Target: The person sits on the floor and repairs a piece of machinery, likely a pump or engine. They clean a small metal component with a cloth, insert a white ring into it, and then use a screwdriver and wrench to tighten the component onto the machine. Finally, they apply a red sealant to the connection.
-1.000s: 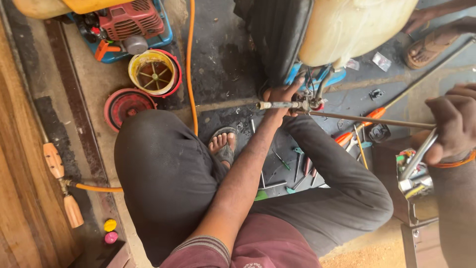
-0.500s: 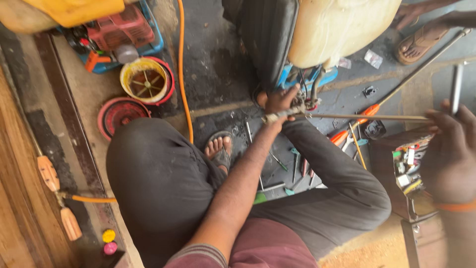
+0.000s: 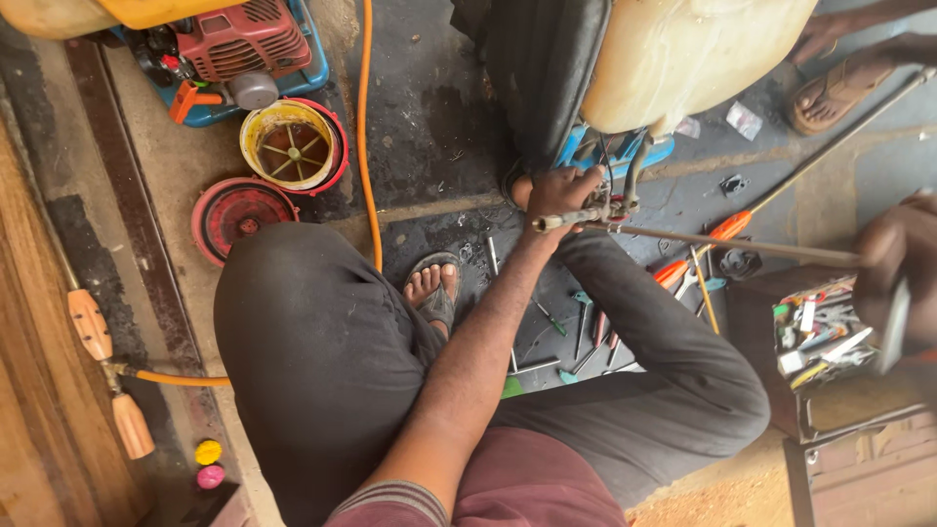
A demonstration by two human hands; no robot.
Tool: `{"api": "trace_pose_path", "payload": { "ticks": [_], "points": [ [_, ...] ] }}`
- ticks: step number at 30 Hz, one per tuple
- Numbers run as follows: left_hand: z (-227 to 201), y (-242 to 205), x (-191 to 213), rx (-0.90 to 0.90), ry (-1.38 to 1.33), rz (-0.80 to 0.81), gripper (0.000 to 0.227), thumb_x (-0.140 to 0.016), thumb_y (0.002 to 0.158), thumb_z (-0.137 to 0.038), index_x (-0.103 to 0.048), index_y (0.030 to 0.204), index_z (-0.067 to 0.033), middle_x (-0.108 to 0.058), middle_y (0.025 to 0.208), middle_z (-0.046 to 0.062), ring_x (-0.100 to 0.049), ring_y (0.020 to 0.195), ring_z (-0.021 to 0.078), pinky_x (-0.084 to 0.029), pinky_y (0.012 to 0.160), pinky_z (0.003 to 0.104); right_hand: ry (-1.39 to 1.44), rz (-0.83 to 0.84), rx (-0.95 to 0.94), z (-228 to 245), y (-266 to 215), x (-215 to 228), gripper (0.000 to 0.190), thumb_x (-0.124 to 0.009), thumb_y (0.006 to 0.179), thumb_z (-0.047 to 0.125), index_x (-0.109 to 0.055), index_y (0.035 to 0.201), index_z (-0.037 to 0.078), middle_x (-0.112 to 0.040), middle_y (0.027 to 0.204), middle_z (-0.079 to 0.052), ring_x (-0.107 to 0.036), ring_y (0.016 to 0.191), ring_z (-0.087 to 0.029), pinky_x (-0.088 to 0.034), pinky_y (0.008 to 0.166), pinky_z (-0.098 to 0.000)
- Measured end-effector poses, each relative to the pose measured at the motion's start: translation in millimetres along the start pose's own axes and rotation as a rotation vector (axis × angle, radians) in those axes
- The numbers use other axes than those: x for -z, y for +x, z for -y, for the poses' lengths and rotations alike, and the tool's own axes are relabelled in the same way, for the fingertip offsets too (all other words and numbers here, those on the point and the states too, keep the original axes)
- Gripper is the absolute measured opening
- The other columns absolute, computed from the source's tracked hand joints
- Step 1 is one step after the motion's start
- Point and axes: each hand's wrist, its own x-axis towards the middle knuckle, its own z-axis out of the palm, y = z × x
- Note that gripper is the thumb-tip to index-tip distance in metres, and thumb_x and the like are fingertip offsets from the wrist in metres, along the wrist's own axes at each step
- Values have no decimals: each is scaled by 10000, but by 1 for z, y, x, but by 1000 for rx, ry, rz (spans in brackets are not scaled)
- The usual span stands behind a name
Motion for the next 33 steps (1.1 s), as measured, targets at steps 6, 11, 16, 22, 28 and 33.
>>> {"api": "trace_pose_path", "payload": {
  "ticks": [6,11,16,22,28,33],
  "points": [
    [5,-3,-12,-305,448,-185,463,-654,937,-462,-725,800,-26,-679,655,102,-651,597,214,-499,605,379,184,-225,38,-53,4,-24,266,-524,1172,223,-534,963,59,-501,869,-83,-503,774,-192,-445,710,-339],
    [-9,-13,-23,-73,180,-157,420,-684,823,-451,-717,765,-37,-767,677,80,-739,592,161,-564,604,315,334,-503,170,-83,17,-45,361,-515,1177,272,-510,883,64,-470,784,-43,-460,713,-159,-416,677,-328],
    [-24,-32,-29,-119,147,-220,350,-691,837,-362,-687,752,-22,-736,666,76,-731,606,183,-557,591,339,419,-605,38,-109,24,-42,417,-551,1168,321,-475,835,81,-427,728,-12,-378,659,-128,-341,617,-318],
    [-19,-30,-29,-139,293,-228,363,-664,857,-381,-681,738,-38,-727,660,87,-722,624,200,-541,618,362,263,-716,-195,-138,28,-50,344,-665,1108,338,-527,915,89,-550,801,23,-482,697,-86,-446,621,-270],
    [25,-1,-26,-203,187,-206,465,-589,970,-477,-722,793,-68,-734,739,113,-722,713,268,-534,700,384,886,-647,-119,-123,48,-50,318,-578,1123,361,-566,957,90,-524,800,36,-470,683,-72,-412,615,-229],
    [98,4,-21,-519,502,-225,283,-534,1119,-353,-656,1038,-110,-727,878,87,-704,836,282,-551,821,417,1347,-485,68,-124,11,-37,307,-535,1148,302,-535,916,101,-468,748,35,-416,655,-77,-360,604,-232]
  ]
}}
